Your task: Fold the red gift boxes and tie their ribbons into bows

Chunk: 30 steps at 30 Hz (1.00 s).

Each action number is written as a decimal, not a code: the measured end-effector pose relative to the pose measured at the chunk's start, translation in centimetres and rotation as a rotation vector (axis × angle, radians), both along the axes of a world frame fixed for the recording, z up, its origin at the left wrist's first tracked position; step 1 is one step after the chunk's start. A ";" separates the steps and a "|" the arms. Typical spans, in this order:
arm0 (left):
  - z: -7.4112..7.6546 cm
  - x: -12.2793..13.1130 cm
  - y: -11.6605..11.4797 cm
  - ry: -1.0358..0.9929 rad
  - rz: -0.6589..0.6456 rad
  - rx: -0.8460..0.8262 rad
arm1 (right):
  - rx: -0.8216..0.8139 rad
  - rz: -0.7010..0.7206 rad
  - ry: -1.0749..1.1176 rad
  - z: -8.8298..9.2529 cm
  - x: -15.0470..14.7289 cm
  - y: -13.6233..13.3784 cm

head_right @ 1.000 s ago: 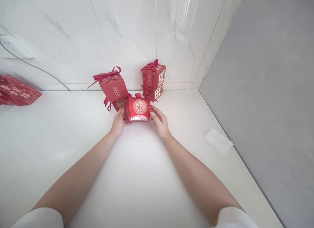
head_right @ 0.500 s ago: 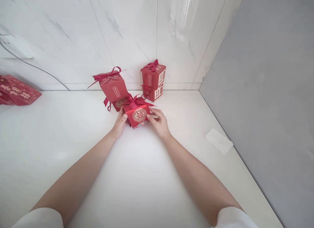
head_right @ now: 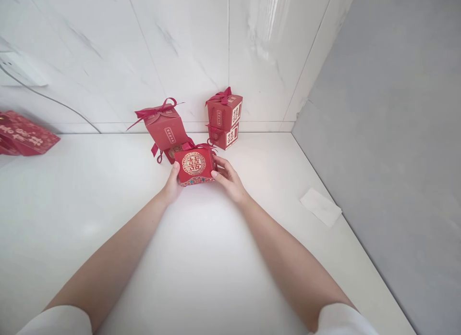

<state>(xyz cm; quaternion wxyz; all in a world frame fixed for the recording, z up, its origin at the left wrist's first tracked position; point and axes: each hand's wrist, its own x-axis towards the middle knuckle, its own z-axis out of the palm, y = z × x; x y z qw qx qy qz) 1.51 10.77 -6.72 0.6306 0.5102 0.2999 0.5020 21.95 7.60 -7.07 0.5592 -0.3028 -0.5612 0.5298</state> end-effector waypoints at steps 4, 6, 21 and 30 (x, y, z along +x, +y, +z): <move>-0.1 0.1 0.0 0.008 -0.002 0.034 | -0.018 -0.014 -0.001 -0.1 0.0 0.1; -0.1 0.0 0.0 0.017 0.001 0.047 | -0.026 -0.018 0.003 -0.2 0.0 0.1; -0.9 -0.3 0.5 0.057 0.018 0.062 | -0.041 -0.027 0.006 -0.3 0.0 0.0; -1.0 -0.3 0.6 0.055 0.022 0.059 | -0.057 -0.044 -0.018 -0.2 -0.1 0.1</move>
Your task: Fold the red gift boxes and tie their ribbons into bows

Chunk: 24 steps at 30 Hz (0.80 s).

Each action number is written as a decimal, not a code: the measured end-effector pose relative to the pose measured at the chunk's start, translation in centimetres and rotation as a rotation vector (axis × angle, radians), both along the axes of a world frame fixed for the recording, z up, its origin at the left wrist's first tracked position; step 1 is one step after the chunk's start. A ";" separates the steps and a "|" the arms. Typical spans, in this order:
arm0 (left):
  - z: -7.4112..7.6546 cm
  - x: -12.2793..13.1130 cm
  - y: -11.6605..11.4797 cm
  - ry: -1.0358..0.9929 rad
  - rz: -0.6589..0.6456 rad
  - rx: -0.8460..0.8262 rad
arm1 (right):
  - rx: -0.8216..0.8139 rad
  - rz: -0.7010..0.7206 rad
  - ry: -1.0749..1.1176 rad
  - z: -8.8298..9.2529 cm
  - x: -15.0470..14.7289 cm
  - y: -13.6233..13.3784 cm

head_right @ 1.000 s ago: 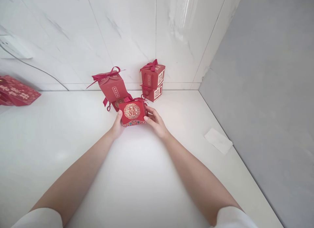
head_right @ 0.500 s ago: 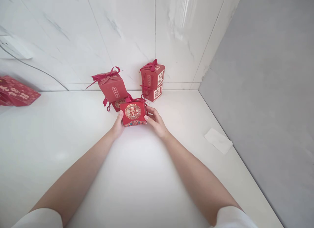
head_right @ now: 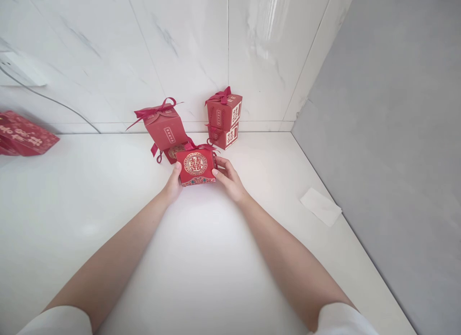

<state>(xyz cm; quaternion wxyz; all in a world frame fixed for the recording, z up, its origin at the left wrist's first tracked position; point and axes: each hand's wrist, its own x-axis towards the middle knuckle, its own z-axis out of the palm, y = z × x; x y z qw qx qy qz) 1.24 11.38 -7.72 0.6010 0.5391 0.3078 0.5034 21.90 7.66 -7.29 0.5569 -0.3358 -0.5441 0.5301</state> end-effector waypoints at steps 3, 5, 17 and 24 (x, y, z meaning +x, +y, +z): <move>0.1 0.0 0.0 0.002 0.005 -0.004 | 0.000 0.003 0.005 0.0 0.0 0.0; 0.1 0.1 -0.1 0.006 0.010 -0.008 | 0.002 0.004 0.006 0.0 0.0 -0.1; 0.3 0.1 -0.2 -0.006 0.012 -0.011 | 0.004 0.000 0.004 -0.1 0.0 0.0; 0.1 0.2 -0.2 -0.008 0.014 -0.005 | 0.004 0.002 0.010 -0.1 0.0 0.0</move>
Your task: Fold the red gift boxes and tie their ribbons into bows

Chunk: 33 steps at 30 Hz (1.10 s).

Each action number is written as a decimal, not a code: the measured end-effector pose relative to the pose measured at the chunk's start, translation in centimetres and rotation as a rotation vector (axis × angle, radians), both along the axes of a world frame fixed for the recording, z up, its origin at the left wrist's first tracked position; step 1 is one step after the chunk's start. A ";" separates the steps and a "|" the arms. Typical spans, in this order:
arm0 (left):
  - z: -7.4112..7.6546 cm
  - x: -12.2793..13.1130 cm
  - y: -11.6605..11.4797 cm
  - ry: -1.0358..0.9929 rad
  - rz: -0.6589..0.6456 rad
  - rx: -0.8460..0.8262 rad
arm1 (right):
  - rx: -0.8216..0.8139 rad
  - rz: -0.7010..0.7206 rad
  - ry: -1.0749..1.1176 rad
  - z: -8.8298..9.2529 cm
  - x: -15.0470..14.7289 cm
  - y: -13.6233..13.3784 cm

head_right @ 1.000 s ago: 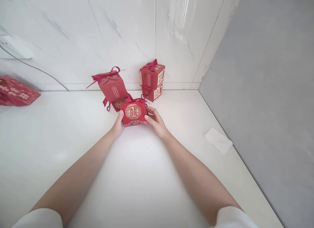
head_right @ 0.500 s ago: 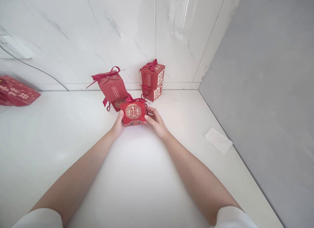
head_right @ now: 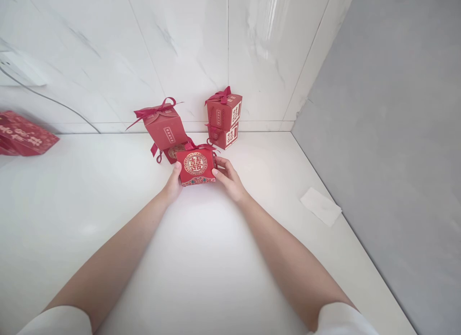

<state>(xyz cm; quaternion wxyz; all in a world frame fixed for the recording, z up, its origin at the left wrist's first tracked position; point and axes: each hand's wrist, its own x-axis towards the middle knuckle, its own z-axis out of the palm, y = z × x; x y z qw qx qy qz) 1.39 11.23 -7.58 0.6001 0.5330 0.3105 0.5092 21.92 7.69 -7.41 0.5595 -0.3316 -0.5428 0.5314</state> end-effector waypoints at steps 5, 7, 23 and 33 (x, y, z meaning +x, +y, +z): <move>0.3 0.1 -0.1 -0.011 -0.004 -0.024 | -0.021 -0.003 -0.011 0.1 -0.1 -0.1; 0.6 0.0 -0.2 -0.020 -0.015 -0.059 | -0.045 -0.010 0.001 0.1 -0.2 0.0; 1.0 0.1 -0.9 0.229 0.052 0.038 | -0.162 -0.091 -0.004 -0.3 -0.6 0.3; 0.8 -0.2 -0.6 0.232 0.079 -0.058 | -0.175 -0.109 0.038 -0.2 -0.3 0.4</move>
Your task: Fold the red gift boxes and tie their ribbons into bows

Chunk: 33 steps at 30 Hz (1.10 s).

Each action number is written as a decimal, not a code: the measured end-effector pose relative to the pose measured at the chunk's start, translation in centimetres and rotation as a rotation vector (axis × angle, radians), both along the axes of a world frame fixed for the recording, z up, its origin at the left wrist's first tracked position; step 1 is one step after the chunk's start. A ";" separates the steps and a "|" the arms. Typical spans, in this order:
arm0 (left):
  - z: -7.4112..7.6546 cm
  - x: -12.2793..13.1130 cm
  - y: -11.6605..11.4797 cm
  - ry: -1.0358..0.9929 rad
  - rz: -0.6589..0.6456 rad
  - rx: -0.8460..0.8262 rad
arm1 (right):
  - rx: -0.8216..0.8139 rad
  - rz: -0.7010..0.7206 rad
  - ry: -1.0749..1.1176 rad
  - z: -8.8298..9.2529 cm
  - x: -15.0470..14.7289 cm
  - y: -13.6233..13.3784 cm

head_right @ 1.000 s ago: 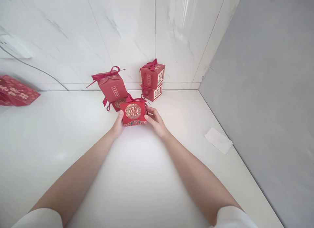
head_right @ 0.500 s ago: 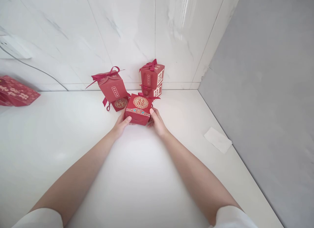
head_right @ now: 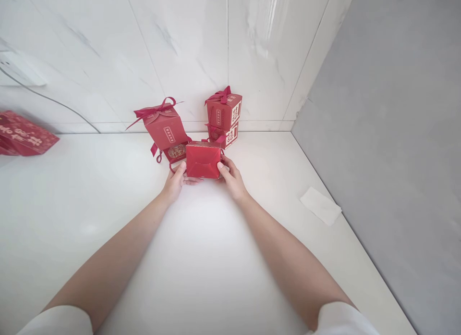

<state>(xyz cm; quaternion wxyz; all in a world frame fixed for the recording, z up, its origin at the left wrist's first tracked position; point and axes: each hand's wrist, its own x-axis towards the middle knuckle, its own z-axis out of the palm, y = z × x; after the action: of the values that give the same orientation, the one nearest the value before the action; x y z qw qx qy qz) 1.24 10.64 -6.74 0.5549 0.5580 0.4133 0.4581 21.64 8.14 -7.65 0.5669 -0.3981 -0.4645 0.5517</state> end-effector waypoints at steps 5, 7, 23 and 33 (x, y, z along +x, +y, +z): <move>-0.1 -0.1 0.2 0.024 0.003 -0.003 | -0.033 -0.026 0.033 0.2 0.0 -0.2; -0.1 -0.1 0.2 0.025 0.008 -0.008 | -0.037 -0.032 0.028 0.3 0.0 -0.2; 1.5 0.4 -1.0 0.208 -0.085 0.047 | 0.092 -0.037 -0.090 -0.1 -0.5 -0.3; 1.0 0.0 -0.6 0.142 -0.095 0.046 | 0.048 -0.035 -0.046 -0.5 -0.2 0.0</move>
<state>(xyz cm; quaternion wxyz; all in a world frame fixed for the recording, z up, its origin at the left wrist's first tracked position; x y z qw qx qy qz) 1.26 10.03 -5.70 0.5322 0.6207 0.4141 0.4000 21.46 8.14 -8.17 0.5750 -0.4050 -0.4834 0.5212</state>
